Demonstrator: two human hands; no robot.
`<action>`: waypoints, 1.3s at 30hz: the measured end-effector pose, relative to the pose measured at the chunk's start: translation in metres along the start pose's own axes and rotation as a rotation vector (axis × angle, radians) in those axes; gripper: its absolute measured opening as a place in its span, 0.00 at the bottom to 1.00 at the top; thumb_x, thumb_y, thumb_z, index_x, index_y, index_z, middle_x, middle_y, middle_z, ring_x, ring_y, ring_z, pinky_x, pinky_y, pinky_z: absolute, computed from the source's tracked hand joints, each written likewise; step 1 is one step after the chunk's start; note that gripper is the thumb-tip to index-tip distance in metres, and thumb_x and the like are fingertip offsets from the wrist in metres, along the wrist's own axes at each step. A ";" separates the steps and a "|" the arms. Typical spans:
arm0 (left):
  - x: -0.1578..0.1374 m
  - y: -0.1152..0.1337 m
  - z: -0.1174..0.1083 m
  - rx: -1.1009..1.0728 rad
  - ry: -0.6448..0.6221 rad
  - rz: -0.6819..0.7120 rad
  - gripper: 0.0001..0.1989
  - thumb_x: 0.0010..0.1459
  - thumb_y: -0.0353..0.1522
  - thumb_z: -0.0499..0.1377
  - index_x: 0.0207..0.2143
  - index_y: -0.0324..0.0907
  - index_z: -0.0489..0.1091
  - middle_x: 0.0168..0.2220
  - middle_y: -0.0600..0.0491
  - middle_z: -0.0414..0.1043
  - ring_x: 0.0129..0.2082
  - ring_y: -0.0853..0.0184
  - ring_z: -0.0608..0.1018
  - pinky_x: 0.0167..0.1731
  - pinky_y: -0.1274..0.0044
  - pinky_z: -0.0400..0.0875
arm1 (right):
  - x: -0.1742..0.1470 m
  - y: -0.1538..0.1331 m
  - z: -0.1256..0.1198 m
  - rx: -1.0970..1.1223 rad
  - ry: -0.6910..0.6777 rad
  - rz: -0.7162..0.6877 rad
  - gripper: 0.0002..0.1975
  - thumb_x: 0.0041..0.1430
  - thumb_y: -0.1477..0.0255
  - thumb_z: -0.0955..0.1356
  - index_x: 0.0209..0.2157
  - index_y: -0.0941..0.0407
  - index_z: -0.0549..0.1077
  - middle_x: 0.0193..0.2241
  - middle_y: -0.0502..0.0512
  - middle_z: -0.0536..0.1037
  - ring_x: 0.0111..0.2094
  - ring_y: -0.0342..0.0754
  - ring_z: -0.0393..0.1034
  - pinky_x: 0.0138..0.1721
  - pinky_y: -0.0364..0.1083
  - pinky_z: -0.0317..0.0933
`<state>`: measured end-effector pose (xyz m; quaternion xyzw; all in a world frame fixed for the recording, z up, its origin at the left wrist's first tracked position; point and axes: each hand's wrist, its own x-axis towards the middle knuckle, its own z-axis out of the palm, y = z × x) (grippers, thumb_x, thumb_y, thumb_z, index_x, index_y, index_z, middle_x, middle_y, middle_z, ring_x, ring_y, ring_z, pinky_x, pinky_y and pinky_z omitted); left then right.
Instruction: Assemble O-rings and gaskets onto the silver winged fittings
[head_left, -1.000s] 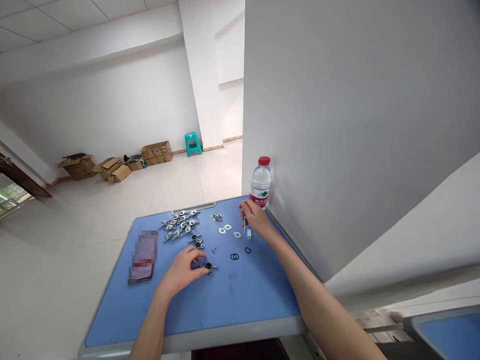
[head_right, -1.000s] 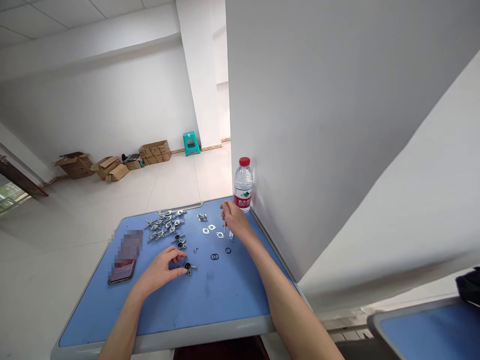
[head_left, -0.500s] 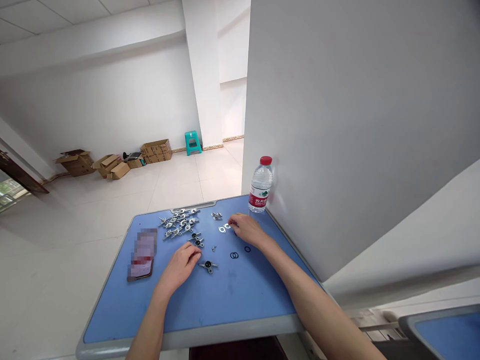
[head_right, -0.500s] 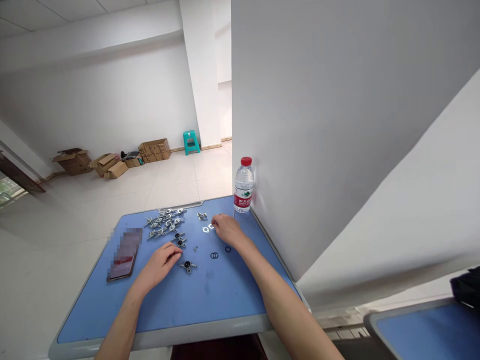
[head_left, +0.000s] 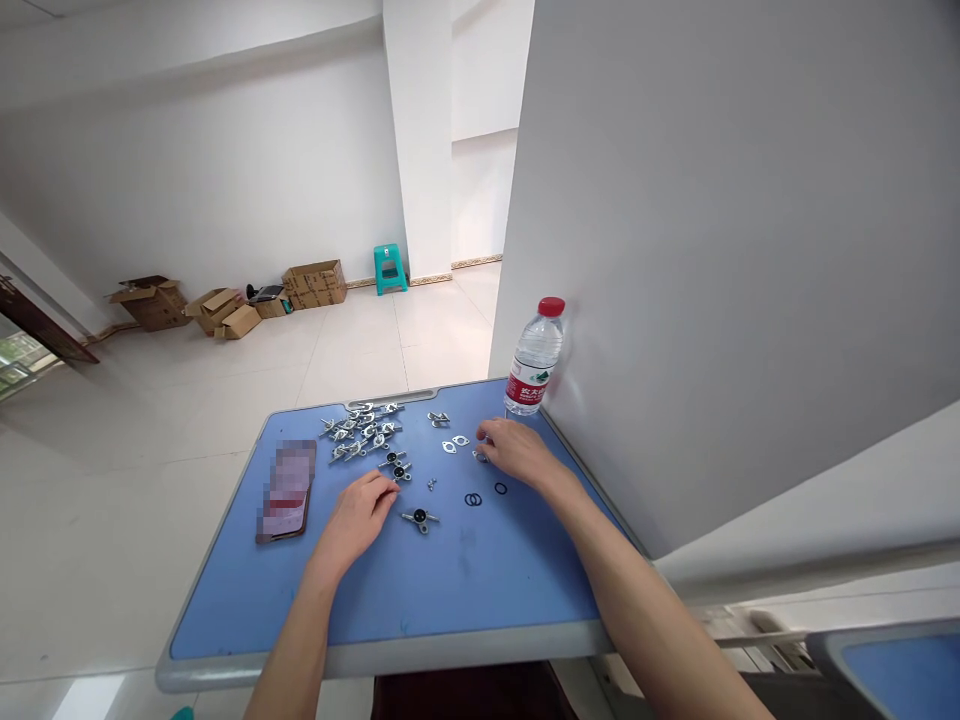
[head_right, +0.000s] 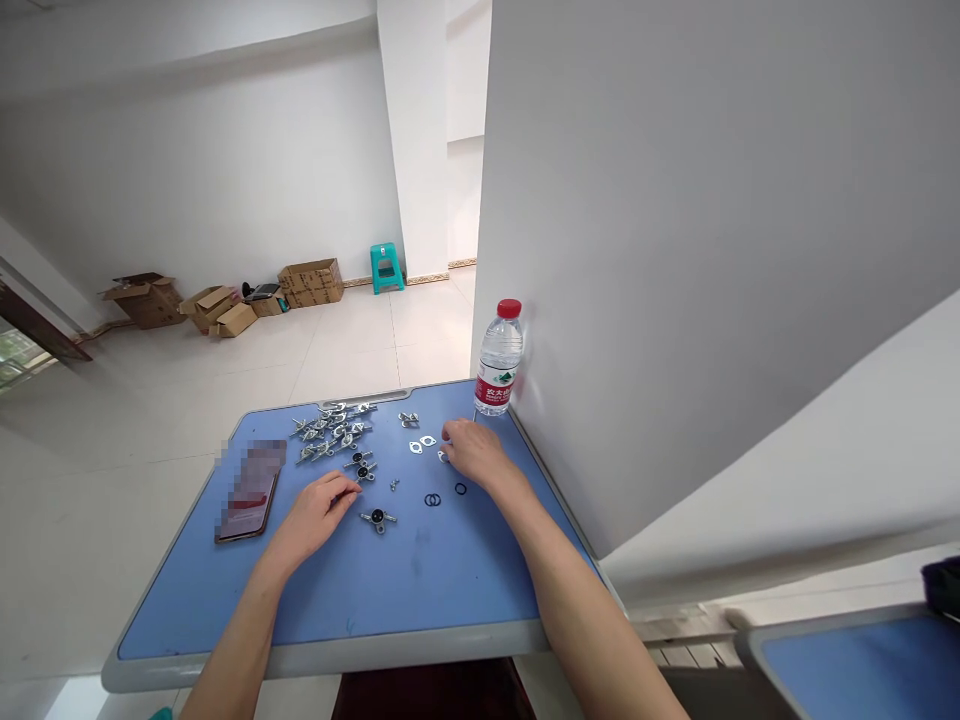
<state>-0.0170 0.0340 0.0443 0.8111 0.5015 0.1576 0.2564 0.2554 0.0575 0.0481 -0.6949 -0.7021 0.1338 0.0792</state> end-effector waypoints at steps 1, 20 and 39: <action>0.000 0.000 0.000 0.005 0.005 0.002 0.13 0.64 0.32 0.48 0.37 0.44 0.73 0.41 0.51 0.74 0.39 0.61 0.76 0.40 0.70 0.68 | 0.000 -0.001 0.000 -0.002 0.004 -0.008 0.09 0.62 0.75 0.66 0.42 0.58 0.75 0.42 0.60 0.78 0.41 0.51 0.72 0.31 0.44 0.53; 0.004 -0.008 0.007 0.018 0.037 0.050 0.13 0.63 0.32 0.50 0.36 0.44 0.74 0.40 0.50 0.74 0.37 0.61 0.75 0.37 0.71 0.69 | 0.053 -0.032 0.016 -0.023 0.162 -0.050 0.22 0.69 0.63 0.59 0.62 0.51 0.61 0.51 0.62 0.71 0.43 0.53 0.73 0.38 0.46 0.60; 0.005 -0.009 0.007 0.038 0.084 0.031 0.12 0.62 0.29 0.51 0.35 0.43 0.75 0.37 0.51 0.75 0.35 0.62 0.76 0.36 0.72 0.67 | 0.047 -0.072 0.036 -0.192 0.007 -0.253 0.11 0.69 0.71 0.58 0.46 0.58 0.68 0.44 0.64 0.74 0.40 0.55 0.74 0.36 0.46 0.60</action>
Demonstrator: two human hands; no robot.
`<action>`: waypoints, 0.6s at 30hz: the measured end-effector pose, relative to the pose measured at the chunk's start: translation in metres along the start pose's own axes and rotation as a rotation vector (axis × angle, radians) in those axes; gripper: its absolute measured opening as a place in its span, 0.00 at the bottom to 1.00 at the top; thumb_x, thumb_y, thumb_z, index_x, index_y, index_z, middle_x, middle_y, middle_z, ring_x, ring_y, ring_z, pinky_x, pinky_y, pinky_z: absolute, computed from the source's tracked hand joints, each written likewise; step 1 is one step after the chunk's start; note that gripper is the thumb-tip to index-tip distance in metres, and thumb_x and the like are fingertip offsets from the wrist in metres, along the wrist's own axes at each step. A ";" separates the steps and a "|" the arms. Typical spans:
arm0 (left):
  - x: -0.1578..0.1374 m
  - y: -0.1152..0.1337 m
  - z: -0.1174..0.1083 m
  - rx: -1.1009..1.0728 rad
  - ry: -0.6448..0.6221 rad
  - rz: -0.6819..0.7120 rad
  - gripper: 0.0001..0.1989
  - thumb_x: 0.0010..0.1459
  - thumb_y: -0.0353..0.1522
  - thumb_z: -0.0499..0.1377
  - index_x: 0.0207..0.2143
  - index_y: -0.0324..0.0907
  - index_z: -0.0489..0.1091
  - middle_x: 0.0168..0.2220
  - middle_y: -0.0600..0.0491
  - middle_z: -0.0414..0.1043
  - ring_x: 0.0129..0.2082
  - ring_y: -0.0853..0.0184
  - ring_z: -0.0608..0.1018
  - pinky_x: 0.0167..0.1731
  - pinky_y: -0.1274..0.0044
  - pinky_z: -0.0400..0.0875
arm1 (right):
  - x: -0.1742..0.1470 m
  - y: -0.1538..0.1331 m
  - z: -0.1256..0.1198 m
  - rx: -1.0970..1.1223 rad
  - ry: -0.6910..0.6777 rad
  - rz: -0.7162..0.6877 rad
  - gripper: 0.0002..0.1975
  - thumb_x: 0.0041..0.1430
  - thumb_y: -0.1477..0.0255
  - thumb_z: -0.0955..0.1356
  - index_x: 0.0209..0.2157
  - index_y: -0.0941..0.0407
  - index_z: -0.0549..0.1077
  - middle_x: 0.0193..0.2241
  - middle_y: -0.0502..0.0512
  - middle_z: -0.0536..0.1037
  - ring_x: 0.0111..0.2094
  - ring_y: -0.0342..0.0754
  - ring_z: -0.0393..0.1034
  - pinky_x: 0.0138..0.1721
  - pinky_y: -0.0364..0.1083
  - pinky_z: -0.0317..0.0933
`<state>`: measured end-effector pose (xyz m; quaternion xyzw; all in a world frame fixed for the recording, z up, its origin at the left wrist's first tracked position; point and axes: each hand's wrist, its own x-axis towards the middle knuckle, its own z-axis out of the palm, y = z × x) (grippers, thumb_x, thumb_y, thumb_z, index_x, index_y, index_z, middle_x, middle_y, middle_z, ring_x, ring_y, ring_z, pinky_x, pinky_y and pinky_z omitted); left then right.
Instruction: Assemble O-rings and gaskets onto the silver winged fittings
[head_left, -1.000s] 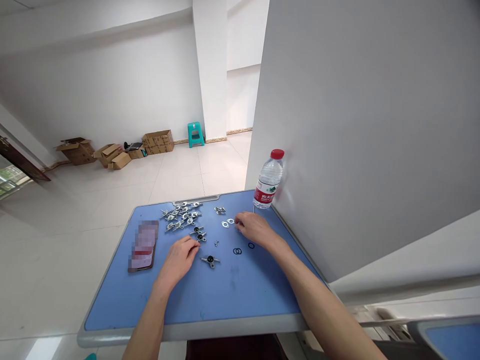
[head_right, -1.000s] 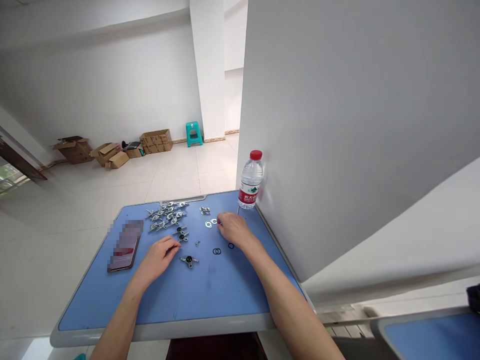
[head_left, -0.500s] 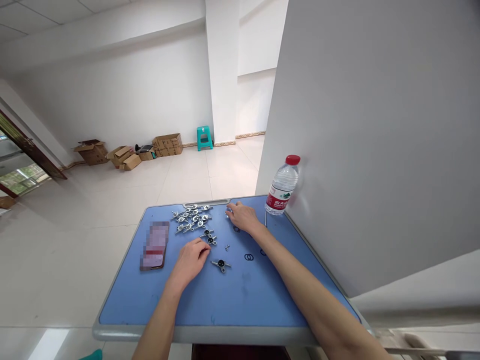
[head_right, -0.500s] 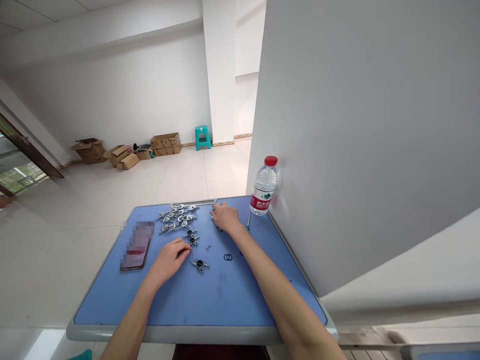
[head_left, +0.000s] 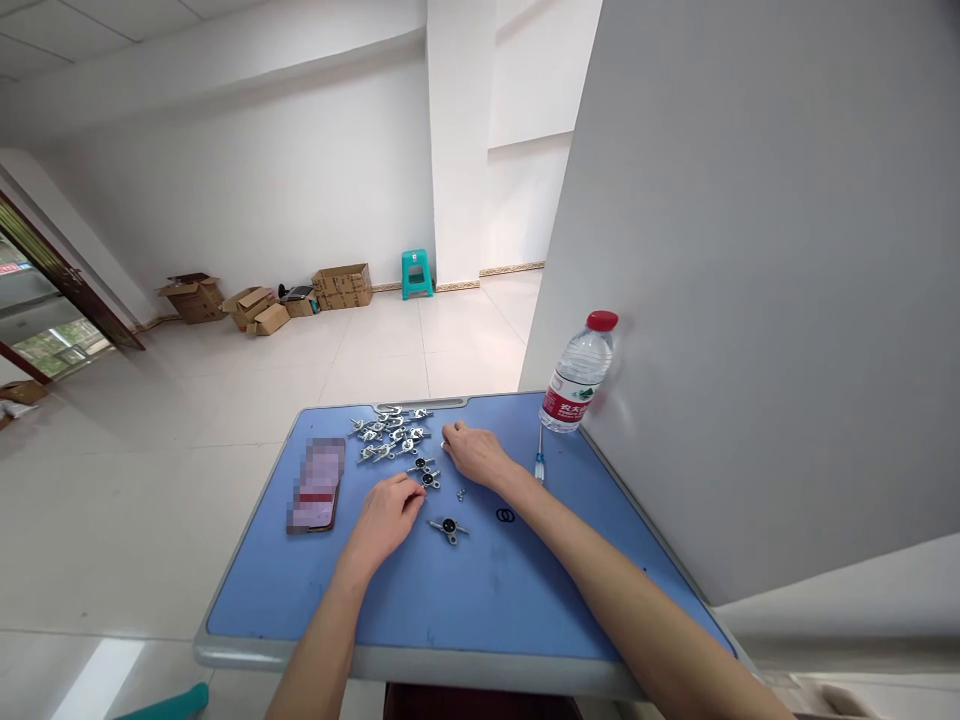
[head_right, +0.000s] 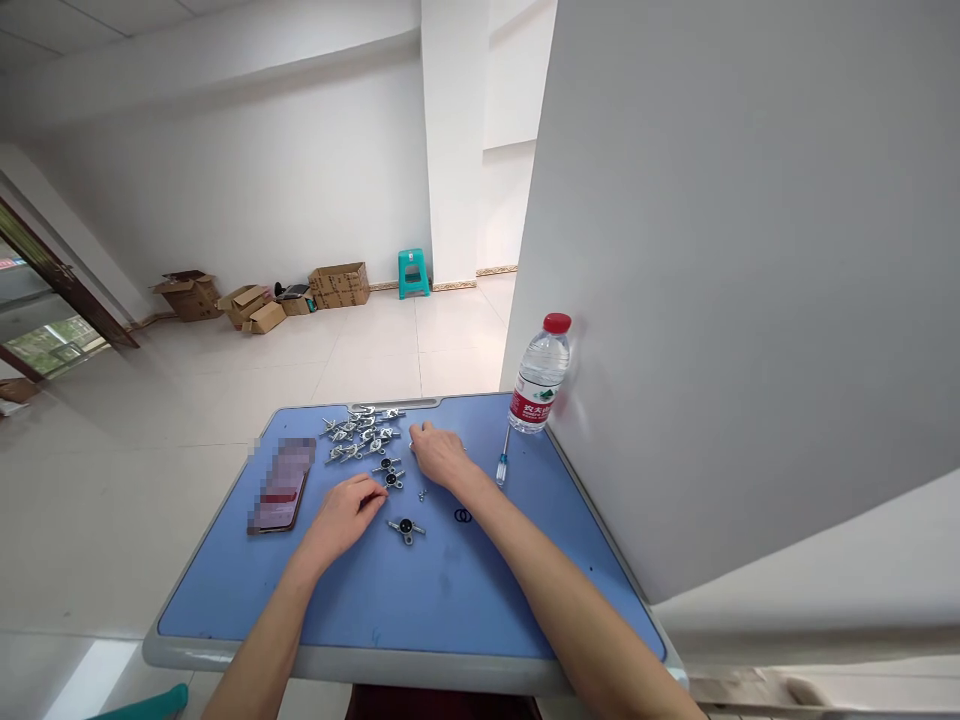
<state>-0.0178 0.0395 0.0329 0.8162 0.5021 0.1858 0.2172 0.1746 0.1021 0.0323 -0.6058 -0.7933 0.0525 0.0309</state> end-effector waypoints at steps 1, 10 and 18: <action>0.000 0.001 0.000 -0.002 -0.002 -0.004 0.11 0.61 0.28 0.52 0.35 0.43 0.75 0.37 0.51 0.75 0.35 0.62 0.76 0.36 0.73 0.67 | -0.002 -0.001 0.000 0.003 -0.001 -0.010 0.10 0.69 0.71 0.58 0.46 0.58 0.68 0.44 0.64 0.74 0.40 0.55 0.74 0.36 0.46 0.60; 0.000 0.002 0.000 -0.029 0.007 -0.026 0.11 0.61 0.28 0.52 0.35 0.43 0.75 0.39 0.51 0.75 0.34 0.63 0.77 0.35 0.74 0.68 | -0.014 0.002 -0.007 0.081 0.035 -0.036 0.13 0.68 0.67 0.62 0.50 0.58 0.67 0.46 0.62 0.75 0.40 0.54 0.74 0.33 0.45 0.59; -0.001 -0.001 0.001 -0.030 0.028 -0.012 0.11 0.61 0.27 0.52 0.34 0.43 0.75 0.38 0.51 0.75 0.34 0.63 0.77 0.35 0.73 0.68 | -0.041 0.023 -0.027 0.147 0.155 0.048 0.08 0.67 0.72 0.61 0.42 0.57 0.72 0.42 0.57 0.76 0.34 0.48 0.72 0.30 0.44 0.54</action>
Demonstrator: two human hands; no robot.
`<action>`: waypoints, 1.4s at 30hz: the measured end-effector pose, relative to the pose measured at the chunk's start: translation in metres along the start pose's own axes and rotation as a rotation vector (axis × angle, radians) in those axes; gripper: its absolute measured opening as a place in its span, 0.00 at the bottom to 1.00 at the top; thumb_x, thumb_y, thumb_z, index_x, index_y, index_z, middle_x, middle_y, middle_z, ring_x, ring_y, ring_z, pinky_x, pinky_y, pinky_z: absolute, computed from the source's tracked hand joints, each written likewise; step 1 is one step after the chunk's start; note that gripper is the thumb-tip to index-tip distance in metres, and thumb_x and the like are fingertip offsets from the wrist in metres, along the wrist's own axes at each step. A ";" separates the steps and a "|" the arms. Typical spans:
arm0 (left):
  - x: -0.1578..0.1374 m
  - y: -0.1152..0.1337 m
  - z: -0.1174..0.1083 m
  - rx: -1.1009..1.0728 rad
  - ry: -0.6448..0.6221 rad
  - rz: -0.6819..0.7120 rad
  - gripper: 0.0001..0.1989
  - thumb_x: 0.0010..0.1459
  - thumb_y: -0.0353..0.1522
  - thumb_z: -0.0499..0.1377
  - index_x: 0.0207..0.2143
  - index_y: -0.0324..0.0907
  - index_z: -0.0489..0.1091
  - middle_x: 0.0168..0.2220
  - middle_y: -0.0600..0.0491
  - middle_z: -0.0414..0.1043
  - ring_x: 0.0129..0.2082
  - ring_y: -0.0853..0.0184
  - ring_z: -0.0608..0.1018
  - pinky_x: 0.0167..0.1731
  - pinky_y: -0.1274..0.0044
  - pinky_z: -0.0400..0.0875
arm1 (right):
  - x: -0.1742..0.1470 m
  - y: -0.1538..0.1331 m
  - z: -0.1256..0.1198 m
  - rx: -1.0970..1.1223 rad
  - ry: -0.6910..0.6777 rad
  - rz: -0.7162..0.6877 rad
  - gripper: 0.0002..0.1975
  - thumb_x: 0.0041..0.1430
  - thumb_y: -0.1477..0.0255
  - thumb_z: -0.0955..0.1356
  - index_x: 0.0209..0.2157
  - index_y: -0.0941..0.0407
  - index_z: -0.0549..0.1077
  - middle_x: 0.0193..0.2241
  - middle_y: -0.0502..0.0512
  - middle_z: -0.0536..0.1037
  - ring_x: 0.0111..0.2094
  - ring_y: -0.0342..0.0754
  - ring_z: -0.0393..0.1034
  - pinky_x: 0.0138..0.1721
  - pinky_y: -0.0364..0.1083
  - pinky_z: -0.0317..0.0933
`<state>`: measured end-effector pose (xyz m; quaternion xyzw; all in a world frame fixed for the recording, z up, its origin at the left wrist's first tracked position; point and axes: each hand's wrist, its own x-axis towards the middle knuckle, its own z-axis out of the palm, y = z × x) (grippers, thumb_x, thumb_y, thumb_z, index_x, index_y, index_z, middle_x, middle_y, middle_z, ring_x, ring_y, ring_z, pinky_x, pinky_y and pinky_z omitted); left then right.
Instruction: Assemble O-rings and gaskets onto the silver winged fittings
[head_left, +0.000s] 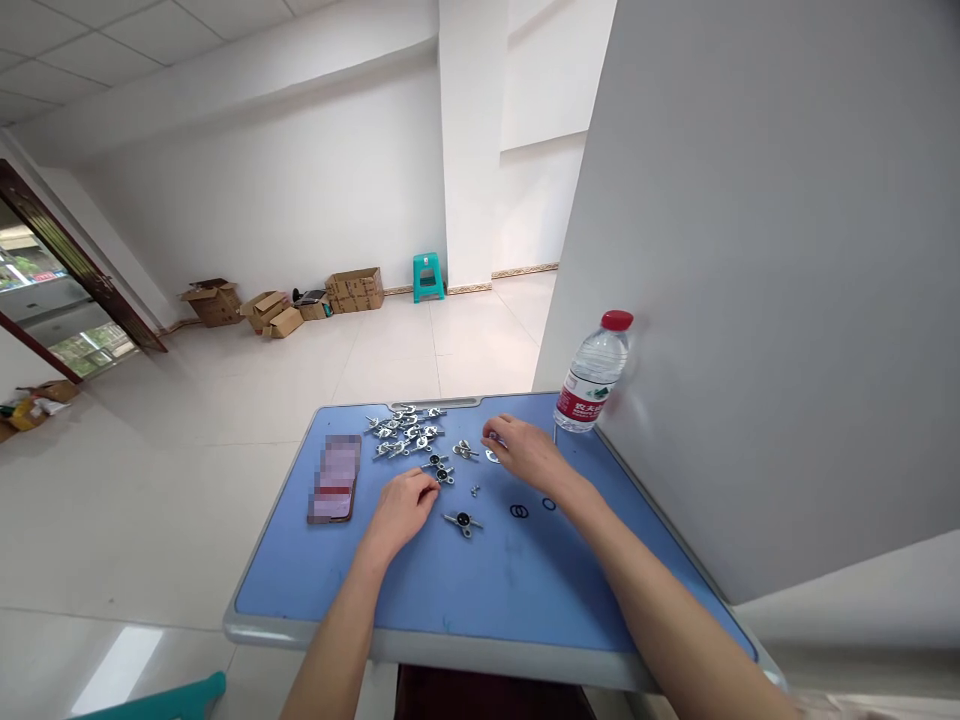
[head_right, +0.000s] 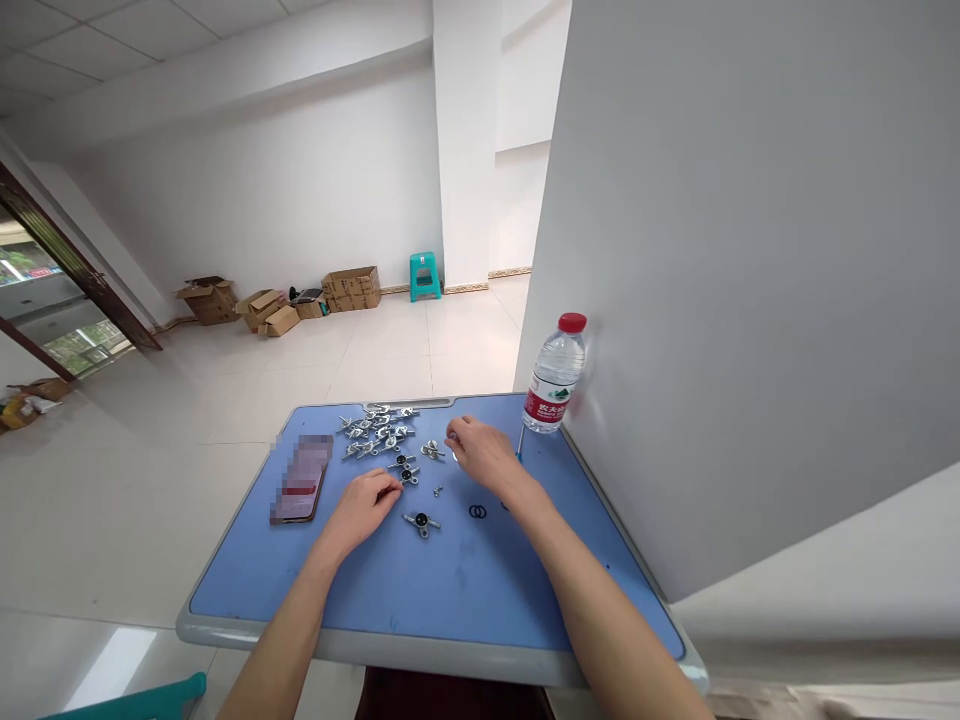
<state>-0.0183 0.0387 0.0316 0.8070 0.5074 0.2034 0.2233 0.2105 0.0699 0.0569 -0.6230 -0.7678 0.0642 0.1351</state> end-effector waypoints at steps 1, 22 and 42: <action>0.000 0.000 0.000 -0.002 0.002 0.000 0.11 0.61 0.27 0.52 0.34 0.43 0.75 0.38 0.51 0.75 0.34 0.63 0.77 0.35 0.73 0.68 | -0.003 0.003 0.000 0.007 0.004 0.002 0.08 0.67 0.73 0.62 0.41 0.56 0.72 0.41 0.56 0.76 0.34 0.47 0.72 0.30 0.43 0.54; -0.003 0.006 -0.001 -0.187 -0.093 0.089 0.15 0.54 0.23 0.52 0.40 0.45 0.73 0.39 0.52 0.71 0.40 0.63 0.75 0.39 0.74 0.70 | 0.001 -0.004 0.031 0.028 -0.055 0.063 0.10 0.67 0.71 0.62 0.42 0.56 0.75 0.42 0.57 0.76 0.38 0.49 0.72 0.30 0.43 0.54; -0.002 0.010 0.003 -0.170 -0.261 0.110 0.03 0.57 0.32 0.60 0.36 0.45 0.71 0.40 0.53 0.71 0.45 0.60 0.70 0.46 0.70 0.66 | -0.023 -0.004 -0.016 0.408 -0.262 -0.210 0.07 0.57 0.77 0.67 0.31 0.55 0.79 0.31 0.49 0.79 0.30 0.43 0.70 0.30 0.40 0.59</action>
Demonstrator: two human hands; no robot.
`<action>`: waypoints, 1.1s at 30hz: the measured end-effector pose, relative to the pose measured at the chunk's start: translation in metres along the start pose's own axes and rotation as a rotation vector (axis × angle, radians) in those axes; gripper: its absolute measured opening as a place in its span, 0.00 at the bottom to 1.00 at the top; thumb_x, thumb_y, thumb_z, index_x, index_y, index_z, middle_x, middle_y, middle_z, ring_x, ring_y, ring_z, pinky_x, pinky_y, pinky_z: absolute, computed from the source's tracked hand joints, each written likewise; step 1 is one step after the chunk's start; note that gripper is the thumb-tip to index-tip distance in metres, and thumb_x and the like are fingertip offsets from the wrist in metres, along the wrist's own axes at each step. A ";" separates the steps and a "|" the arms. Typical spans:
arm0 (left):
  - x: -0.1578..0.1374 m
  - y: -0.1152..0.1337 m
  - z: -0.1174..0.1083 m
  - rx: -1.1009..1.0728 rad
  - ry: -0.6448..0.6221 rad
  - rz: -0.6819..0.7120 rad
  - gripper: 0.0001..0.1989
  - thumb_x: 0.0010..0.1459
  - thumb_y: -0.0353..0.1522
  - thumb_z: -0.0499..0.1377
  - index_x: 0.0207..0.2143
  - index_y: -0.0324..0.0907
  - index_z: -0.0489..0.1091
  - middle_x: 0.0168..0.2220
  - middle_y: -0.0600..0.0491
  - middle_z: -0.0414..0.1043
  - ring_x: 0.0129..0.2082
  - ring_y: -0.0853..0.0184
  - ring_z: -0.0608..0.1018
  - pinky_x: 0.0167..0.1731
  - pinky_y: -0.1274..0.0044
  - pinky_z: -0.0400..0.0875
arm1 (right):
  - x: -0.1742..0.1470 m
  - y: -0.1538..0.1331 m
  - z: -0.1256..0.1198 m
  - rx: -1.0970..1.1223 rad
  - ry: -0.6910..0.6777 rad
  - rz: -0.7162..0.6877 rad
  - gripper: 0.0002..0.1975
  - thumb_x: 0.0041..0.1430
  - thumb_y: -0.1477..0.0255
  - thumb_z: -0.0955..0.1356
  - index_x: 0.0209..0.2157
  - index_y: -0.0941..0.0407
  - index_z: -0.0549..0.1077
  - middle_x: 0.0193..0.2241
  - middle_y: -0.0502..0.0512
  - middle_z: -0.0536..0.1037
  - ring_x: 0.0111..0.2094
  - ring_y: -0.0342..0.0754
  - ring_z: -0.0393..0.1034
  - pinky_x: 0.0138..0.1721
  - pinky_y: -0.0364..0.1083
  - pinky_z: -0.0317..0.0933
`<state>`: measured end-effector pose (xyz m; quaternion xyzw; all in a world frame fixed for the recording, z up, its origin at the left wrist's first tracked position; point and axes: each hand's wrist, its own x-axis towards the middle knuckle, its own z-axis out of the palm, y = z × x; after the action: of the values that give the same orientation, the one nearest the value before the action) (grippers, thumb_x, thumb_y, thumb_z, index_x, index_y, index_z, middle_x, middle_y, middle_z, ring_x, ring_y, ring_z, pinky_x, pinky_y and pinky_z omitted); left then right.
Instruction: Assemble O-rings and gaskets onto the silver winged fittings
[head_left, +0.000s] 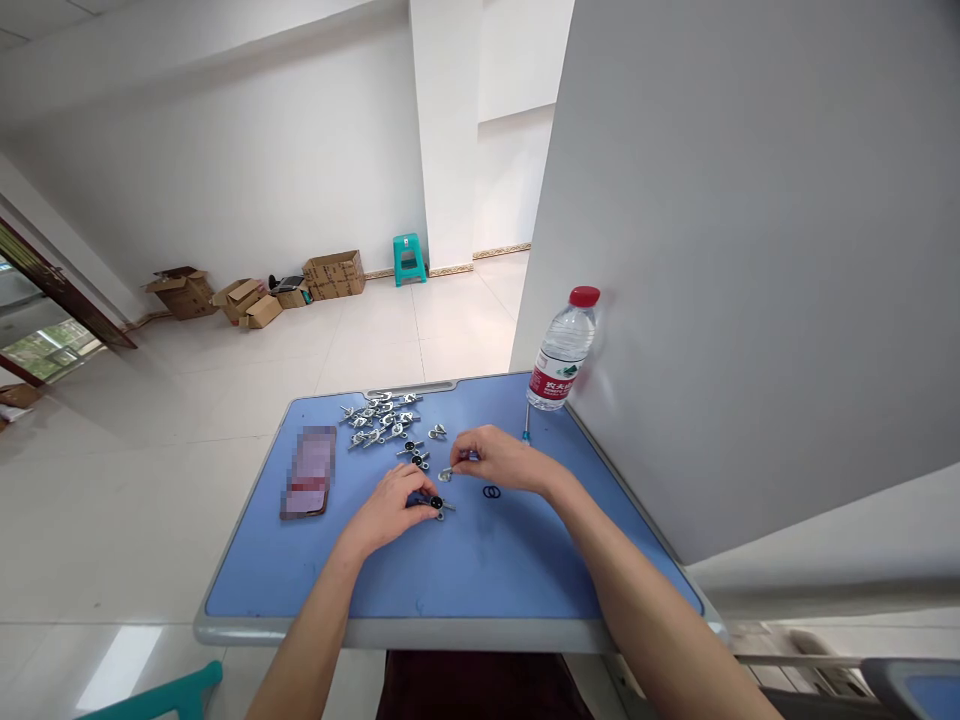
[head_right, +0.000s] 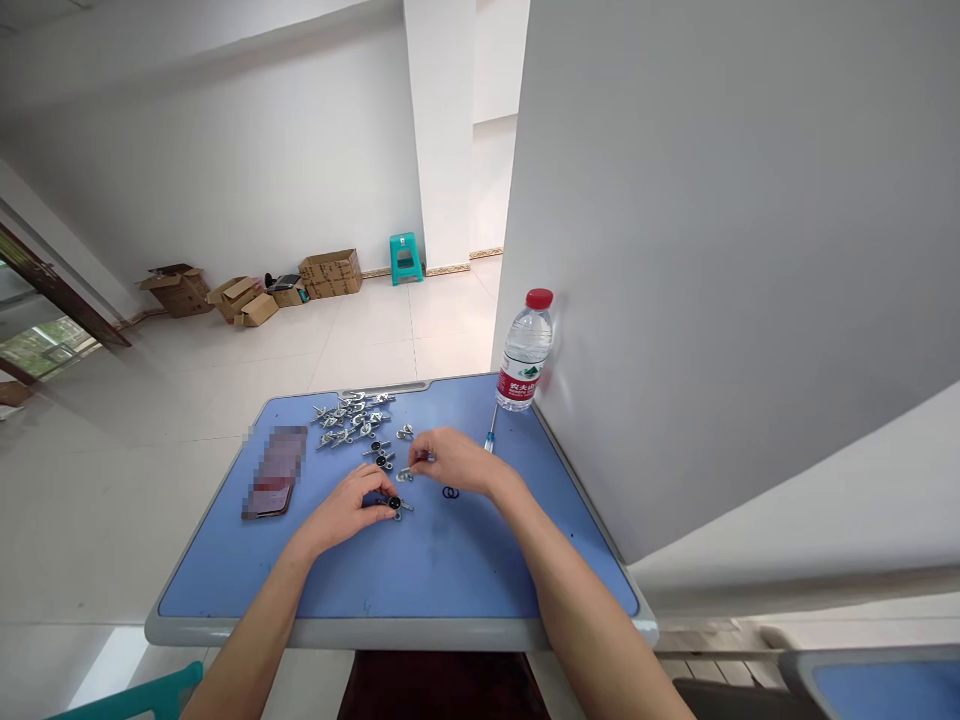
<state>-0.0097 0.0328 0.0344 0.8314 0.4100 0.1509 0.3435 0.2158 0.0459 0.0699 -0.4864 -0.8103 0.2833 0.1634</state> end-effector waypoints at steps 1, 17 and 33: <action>0.000 0.000 0.000 -0.005 -0.005 -0.005 0.03 0.57 0.32 0.60 0.36 0.45 0.72 0.40 0.53 0.71 0.45 0.60 0.70 0.46 0.70 0.67 | -0.001 -0.003 0.002 0.023 -0.034 -0.036 0.08 0.56 0.78 0.67 0.31 0.55 0.79 0.31 0.49 0.79 0.29 0.43 0.69 0.30 0.40 0.59; 0.001 -0.003 -0.001 -0.017 -0.023 -0.005 0.04 0.56 0.30 0.62 0.36 0.44 0.72 0.40 0.53 0.73 0.45 0.60 0.71 0.45 0.70 0.67 | 0.003 -0.015 0.023 -0.263 -0.068 -0.168 0.13 0.58 0.82 0.65 0.34 0.53 0.79 0.32 0.50 0.77 0.28 0.43 0.67 0.28 0.41 0.49; 0.001 0.000 0.000 -0.032 0.010 -0.032 0.03 0.56 0.33 0.60 0.34 0.44 0.72 0.37 0.53 0.72 0.42 0.61 0.72 0.43 0.70 0.68 | -0.012 0.010 -0.016 -0.180 0.207 0.174 0.09 0.61 0.78 0.64 0.35 0.54 0.77 0.35 0.52 0.79 0.35 0.45 0.71 0.32 0.41 0.56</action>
<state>-0.0090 0.0338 0.0341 0.8184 0.4222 0.1561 0.3572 0.2375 0.0442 0.0765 -0.5938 -0.7661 0.1710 0.1766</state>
